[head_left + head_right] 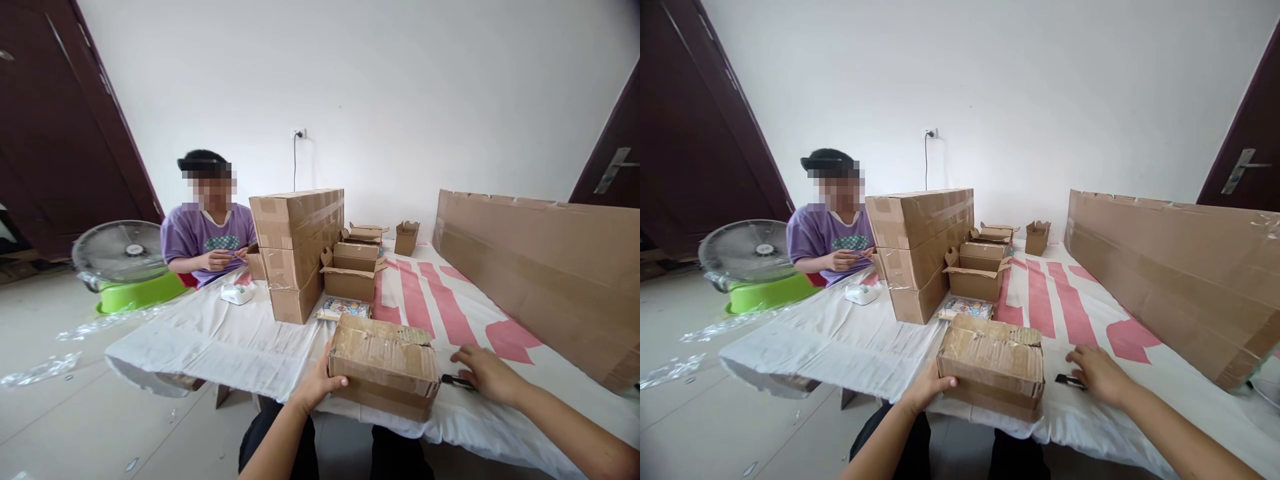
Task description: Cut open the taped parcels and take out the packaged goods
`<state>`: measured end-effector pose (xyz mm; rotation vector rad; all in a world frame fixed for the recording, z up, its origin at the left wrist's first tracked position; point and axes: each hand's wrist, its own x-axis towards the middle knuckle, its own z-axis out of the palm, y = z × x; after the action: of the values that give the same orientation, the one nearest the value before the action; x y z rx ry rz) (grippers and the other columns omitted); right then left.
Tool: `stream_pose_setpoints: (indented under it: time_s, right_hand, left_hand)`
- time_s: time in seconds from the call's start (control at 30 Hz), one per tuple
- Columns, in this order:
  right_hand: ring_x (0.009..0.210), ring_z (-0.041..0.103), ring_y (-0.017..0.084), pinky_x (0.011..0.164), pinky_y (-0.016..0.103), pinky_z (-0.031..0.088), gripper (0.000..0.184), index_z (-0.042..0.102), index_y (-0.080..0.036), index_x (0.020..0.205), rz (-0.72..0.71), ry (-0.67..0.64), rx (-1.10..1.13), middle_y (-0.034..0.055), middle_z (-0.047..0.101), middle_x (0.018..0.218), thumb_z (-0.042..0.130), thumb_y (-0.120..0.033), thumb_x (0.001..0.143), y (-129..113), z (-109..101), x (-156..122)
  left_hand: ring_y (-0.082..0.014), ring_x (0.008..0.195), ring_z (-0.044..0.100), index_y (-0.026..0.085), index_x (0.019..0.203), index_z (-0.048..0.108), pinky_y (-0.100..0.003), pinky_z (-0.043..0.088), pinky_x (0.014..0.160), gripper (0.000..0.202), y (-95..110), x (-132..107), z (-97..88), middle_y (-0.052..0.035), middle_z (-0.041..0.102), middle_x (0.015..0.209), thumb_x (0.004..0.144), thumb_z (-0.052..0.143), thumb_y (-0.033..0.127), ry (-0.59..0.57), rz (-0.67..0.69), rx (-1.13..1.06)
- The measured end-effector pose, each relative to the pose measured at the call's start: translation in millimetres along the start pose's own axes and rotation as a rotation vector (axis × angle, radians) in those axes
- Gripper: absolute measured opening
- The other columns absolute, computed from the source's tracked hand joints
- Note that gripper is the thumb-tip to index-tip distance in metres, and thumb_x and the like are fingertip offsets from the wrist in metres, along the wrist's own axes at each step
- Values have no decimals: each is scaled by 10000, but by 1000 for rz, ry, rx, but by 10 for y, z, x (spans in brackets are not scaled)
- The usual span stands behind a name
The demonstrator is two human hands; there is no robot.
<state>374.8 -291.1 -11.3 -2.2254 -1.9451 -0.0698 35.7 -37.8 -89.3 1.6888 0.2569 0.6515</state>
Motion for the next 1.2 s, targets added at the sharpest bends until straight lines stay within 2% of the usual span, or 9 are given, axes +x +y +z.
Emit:
stream_pose_setpoints:
  time_s: [0.1, 0.17, 0.27, 0.4, 0.5, 0.67, 0.83, 1.0, 1.2]
  right_hand:
    - [969, 657, 254, 846, 420, 528, 252, 678, -212, 1016, -100, 267, 42, 105, 707, 1010, 437, -204, 941, -255, -379, 268]
    - [966, 648, 233, 849, 406, 537, 255, 675, -219, 1022, -188, 361, 100, 94, 699, 1009, 429, -207, 956, -523, -629, 457]
    - [976, 629, 201, 880, 366, 526, 252, 692, -222, 1029, -384, 287, 181, 75, 680, 1017, 455, -177, 957, -956, -831, 709]
    - [985, 615, 190, 909, 344, 509, 278, 726, -230, 1046, -465, 106, 204, 64, 651, 1011, 556, -83, 880, -1317, -774, 968]
    - [980, 615, 184, 907, 324, 503, 276, 745, -216, 998, -465, 24, 213, 66, 650, 1011, 600, -43, 839, -1381, -660, 1100]
    - [948, 606, 182, 892, 318, 490, 188, 724, -195, 837, -501, 12, 203, 46, 669, 932, 617, -41, 827, -1355, -574, 1156]
    - [957, 579, 185, 913, 337, 463, 180, 700, -189, 923, -529, 39, 176, 58, 661, 982, 554, -88, 893, -1363, -548, 1123]
    - [948, 557, 202, 884, 342, 464, 168, 681, -183, 849, -560, 45, 130, 72, 646, 964, 545, -91, 884, -1370, -499, 1131]
    - [870, 564, 194, 818, 342, 487, 186, 609, -174, 877, -552, 65, 124, 78, 636, 932, 458, -67, 889, -1324, -552, 1057]
  left_hand:
    - [-426, 1454, 237, 194, 1545, 177, -558, 164, 1192, 1212, 25, 0, 7, -171, 293, 1586, 606, 785, 660, 5, -9, 4]
    - [-428, 1448, 252, 202, 1546, 184, -560, 176, 1190, 1213, 48, 1, 17, -167, 309, 1579, 600, 786, 664, 4, -11, -7]
    - [-431, 1439, 273, 205, 1544, 195, -567, 200, 1179, 1214, 68, 1, 30, -167, 319, 1575, 591, 790, 666, 6, -6, -15]
    - [-430, 1436, 279, 197, 1538, 211, -566, 207, 1175, 1201, 60, -1, 37, -174, 330, 1568, 594, 796, 657, 22, -1, -18]
    - [-427, 1441, 268, 198, 1530, 232, -568, 210, 1174, 1189, 42, -1, 31, -171, 330, 1568, 591, 798, 657, 23, 0, -24]
    - [-427, 1457, 223, 195, 1528, 244, -552, 184, 1187, 1188, 28, 2, 7, -162, 281, 1592, 588, 793, 671, 30, 22, 14]
    - [-434, 1443, 256, 206, 1530, 249, -542, 198, 1186, 1168, 28, 3, 3, -151, 302, 1587, 600, 796, 655, 28, 23, 11]
    - [-430, 1444, 258, 202, 1531, 240, -553, 203, 1181, 1166, 14, 5, 3, -158, 331, 1571, 607, 802, 638, 19, 20, -13]
    - [-436, 1450, 236, 214, 1534, 239, -558, 212, 1177, 1186, 7, 7, -1, -151, 322, 1577, 588, 798, 662, 21, 19, -9]
